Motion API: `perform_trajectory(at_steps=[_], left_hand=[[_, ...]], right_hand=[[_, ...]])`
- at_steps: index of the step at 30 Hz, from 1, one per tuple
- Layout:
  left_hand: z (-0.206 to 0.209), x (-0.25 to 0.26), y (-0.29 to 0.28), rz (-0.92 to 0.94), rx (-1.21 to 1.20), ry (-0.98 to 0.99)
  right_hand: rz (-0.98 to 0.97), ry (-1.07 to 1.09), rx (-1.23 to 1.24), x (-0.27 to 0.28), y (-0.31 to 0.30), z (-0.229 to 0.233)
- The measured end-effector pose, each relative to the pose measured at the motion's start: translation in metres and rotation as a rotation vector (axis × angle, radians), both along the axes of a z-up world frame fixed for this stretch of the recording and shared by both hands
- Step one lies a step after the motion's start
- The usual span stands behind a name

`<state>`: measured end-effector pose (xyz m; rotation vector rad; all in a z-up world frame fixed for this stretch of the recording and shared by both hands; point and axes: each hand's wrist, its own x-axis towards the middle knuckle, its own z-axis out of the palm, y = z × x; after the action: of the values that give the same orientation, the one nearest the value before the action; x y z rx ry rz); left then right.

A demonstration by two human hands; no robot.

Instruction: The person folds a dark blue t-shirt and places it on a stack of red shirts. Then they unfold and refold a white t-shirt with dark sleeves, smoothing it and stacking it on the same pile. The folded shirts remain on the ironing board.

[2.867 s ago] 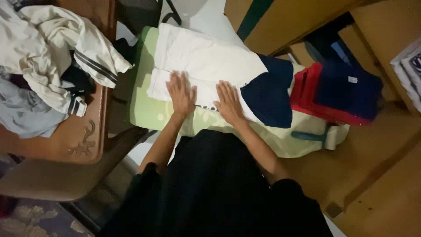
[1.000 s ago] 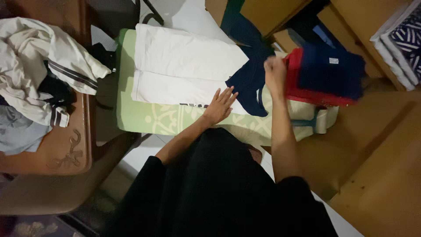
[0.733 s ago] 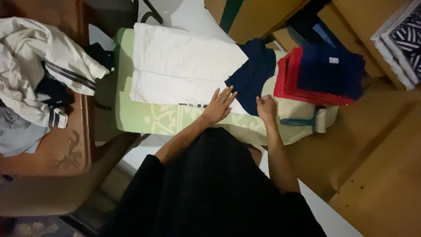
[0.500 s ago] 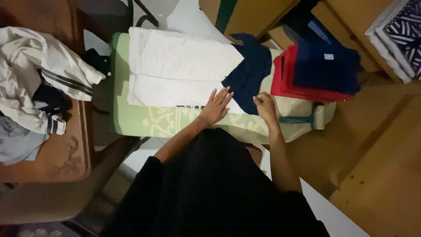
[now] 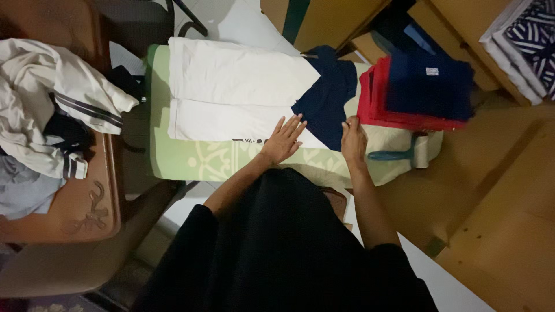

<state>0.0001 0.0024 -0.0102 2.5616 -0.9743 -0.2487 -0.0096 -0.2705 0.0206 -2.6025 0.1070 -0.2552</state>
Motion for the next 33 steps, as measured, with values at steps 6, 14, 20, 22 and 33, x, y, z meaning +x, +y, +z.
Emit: perform_trajectory(at_steps=[6,14,20,22,33], left_hand=[[-0.002,0.002,0.005,-0.011,-0.016,0.031],[0.01,0.0,0.01,-0.012,-0.071,0.046],[0.011,0.002,0.01,-0.016,-0.075,0.023],[0.009,0.001,0.009,-0.015,-0.081,0.038],[0.008,0.001,0.011,0.004,-0.13,0.062]], right_hand=[[-0.111,-0.015,0.013,-0.011,-0.006,-0.019],[0.024,0.185,0.708,-0.041,-0.023,-0.002],[0.081,0.448,0.452,-0.037,-0.037,0.036],[0.117,0.432,0.514,-0.036,-0.039,0.038],[0.189,0.334,0.327,-0.038,-0.06,0.008]])
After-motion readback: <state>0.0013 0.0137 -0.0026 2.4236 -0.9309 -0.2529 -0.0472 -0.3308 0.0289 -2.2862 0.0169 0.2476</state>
